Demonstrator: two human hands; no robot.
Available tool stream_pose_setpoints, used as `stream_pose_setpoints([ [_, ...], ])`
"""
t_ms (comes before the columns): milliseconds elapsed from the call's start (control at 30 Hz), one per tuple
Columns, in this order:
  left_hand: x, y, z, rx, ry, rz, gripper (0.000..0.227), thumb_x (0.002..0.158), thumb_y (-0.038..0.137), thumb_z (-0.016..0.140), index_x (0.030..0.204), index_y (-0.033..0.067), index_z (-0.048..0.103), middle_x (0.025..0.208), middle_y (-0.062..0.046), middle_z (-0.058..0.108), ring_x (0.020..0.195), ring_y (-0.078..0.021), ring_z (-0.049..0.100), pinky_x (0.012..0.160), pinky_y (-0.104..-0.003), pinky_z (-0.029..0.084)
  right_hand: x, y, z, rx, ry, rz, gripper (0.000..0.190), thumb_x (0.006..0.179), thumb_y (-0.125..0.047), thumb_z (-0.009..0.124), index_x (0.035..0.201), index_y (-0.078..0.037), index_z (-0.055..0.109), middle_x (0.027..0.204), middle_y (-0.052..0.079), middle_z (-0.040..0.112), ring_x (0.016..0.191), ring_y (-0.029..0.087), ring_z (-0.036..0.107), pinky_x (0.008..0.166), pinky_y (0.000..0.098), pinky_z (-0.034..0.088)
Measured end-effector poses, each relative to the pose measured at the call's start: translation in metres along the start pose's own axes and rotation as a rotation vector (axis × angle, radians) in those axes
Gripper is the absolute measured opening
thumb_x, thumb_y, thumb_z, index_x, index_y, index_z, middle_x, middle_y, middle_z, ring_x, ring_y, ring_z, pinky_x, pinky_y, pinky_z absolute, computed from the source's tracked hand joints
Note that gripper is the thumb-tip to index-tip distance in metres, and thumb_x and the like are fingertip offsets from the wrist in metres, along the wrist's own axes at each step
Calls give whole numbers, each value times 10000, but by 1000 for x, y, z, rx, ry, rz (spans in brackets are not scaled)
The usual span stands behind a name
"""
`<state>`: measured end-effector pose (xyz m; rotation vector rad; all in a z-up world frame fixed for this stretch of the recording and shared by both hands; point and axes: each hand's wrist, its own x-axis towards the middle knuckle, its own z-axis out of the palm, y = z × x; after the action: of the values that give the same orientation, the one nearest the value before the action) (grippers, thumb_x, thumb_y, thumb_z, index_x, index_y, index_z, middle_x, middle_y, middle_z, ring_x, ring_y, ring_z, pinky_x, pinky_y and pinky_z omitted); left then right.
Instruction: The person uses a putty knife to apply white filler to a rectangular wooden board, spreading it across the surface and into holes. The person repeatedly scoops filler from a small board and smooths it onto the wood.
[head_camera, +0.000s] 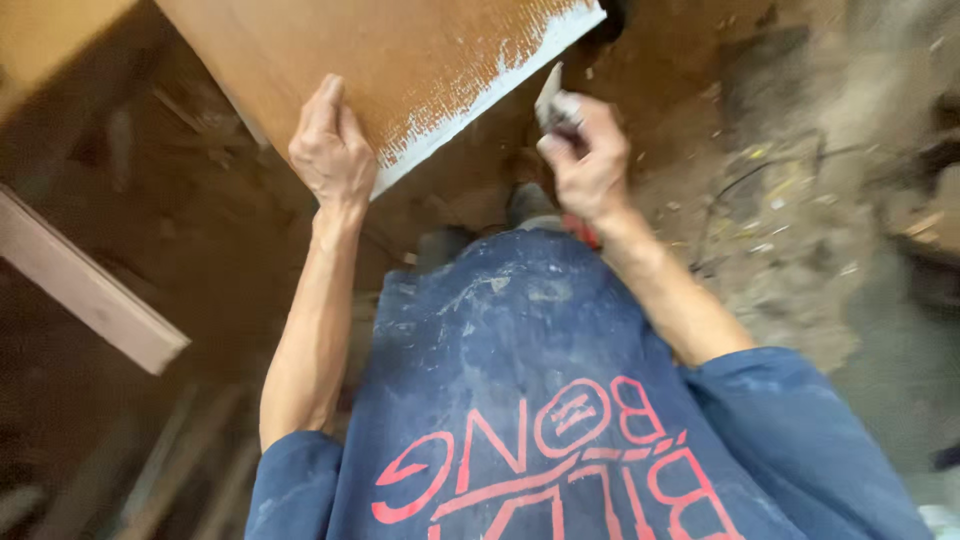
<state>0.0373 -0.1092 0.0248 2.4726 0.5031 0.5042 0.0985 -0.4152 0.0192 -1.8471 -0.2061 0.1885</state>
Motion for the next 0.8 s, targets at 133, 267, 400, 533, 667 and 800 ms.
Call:
stream_pose_setpoints([
  [133, 15, -1, 15, 45, -154, 155, 250, 1012, 22, 610, 1238, 7, 716, 1275, -209, 709, 1157, -338, 716, 1000, -387, 578, -42, 42, 87, 267, 259, -20, 445, 930, 13, 786, 1339, -20, 614, 1352, 122, 610, 1172, 235, 665, 1013, 364, 593],
  [267, 26, -6, 19, 73, -260, 263, 259, 1008, 19, 600, 1241, 22, 714, 1288, -204, 704, 1162, -334, 710, 1009, -390, 566, -38, 60, 155, 279, 507, -7, 412, 923, -14, 806, 1294, -27, 627, 1328, 121, 622, 1152, 233, 671, 958, 365, 618],
  [400, 26, -7, 13, 94, -314, 351, 307, 954, 0, 597, 1237, 20, 714, 1280, -194, 711, 1163, -340, 709, 1010, -399, 563, -50, 67, 197, 140, 554, 52, 314, 938, -37, 733, 1244, -47, 662, 1283, 130, 640, 1122, 252, 694, 896, 344, 663],
  [533, 29, -12, 6, 77, -361, 370, 290, 982, 6, 596, 1246, 22, 716, 1304, -183, 701, 1176, -327, 706, 1025, -394, 559, -80, 71, 213, 125, 578, 48, 301, 949, -51, 670, 1247, -30, 642, 1284, 173, 626, 1107, 282, 689, 866, 364, 670],
  [667, 31, -15, 7, 55, -371, 380, 286, 978, 8, 595, 1231, 21, 727, 1308, -180, 699, 1182, -324, 706, 1030, -388, 561, -55, 81, 205, 135, 666, -53, 320, 957, -71, 742, 1245, -9, 618, 1260, 187, 625, 1083, 280, 679, 853, 391, 666],
  [800, 30, -19, 5, 60, -391, 405, 290, 986, 6, 584, 1244, 13, 718, 1326, -180, 691, 1197, -323, 698, 1042, -386, 556, -34, 80, 227, 147, 756, -115, 282, 916, -7, 731, 1186, -48, 663, 1221, 152, 680, 1060, 250, 706, 826, 351, 677],
])
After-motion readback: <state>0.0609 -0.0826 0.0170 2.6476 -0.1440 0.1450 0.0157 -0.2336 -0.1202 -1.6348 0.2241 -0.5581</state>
